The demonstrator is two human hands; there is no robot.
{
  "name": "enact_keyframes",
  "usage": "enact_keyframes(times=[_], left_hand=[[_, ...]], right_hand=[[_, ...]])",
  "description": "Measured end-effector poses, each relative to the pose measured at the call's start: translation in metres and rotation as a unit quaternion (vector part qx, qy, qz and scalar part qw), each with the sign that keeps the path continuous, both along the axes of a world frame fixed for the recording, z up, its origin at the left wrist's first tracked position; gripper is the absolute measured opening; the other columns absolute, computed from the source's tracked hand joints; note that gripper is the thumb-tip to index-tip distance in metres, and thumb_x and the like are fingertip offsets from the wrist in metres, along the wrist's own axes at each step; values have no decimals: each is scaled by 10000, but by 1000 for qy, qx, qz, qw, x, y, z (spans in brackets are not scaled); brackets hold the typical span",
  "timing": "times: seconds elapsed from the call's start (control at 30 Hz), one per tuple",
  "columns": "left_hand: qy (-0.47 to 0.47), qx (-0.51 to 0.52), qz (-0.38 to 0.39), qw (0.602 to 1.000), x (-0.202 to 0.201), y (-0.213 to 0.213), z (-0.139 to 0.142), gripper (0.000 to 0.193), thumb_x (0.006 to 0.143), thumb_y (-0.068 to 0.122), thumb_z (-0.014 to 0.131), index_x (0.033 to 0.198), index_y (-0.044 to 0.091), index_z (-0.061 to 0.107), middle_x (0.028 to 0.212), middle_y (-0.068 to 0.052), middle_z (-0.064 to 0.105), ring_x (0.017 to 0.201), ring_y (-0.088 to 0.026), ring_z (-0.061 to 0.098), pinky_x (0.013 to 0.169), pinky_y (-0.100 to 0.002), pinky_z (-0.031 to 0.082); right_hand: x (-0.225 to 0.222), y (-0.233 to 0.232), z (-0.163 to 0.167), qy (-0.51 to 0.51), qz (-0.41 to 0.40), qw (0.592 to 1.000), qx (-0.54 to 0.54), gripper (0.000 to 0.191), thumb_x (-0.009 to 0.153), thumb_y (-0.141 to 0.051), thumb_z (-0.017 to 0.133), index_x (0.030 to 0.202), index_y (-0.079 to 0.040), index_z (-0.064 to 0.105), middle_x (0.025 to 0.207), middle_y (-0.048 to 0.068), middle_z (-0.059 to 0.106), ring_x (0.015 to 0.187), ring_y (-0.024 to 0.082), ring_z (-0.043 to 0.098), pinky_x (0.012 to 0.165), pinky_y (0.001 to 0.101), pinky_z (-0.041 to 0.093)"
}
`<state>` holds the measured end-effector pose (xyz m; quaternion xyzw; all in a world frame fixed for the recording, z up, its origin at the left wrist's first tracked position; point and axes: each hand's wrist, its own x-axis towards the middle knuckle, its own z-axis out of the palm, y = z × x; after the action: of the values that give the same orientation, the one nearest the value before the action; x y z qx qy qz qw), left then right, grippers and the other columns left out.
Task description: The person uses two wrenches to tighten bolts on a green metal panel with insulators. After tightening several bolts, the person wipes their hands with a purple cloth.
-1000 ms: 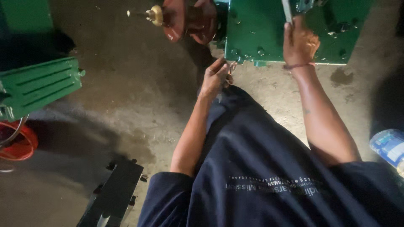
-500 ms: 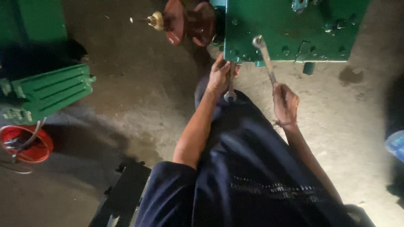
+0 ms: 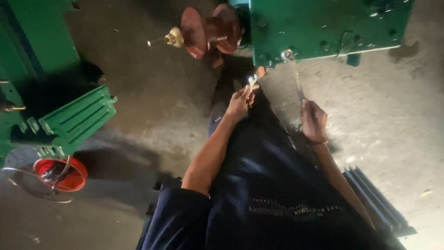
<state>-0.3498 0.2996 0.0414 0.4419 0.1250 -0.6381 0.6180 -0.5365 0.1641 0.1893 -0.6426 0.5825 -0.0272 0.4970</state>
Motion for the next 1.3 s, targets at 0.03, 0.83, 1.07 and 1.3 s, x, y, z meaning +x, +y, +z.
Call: enact_keyframes(times=[0.03,0.83,1.07,1.3], left_hand=[[-123,15,-27,992,4,3,-4,342,1093,327,568,1113,12,701,725,7,509,679,-95,458,613,-267,391],[-137,-50,-92,985,78,-73,24,369,991,420,645,1134,87,573,789,-29,635,549,-101,562,453,-260,420],[-233,77,-109,963,63,-93,41,610,885,490,744,1313,114,524,798,39,601,484,-65,473,386,-228,342],[-235,34,-105,966,58,-95,25,660,918,486,718,1392,126,433,752,-2,565,439,-86,446,360,-238,336]], right_hand=[[0,4,-2,0,-1,1000,-8,469,1123,-371,544,812,-26,610,644,17,538,601,92,477,540,301,387],[35,71,-8,95,25,976,-197,299,1033,-335,677,911,-62,680,627,119,615,503,287,581,516,413,434],[36,32,-9,96,50,963,-247,415,1045,-456,673,860,-86,704,631,72,639,497,211,582,509,379,449],[61,26,-6,227,103,923,-292,546,917,-591,697,645,-117,704,480,56,578,359,202,497,360,379,390]])
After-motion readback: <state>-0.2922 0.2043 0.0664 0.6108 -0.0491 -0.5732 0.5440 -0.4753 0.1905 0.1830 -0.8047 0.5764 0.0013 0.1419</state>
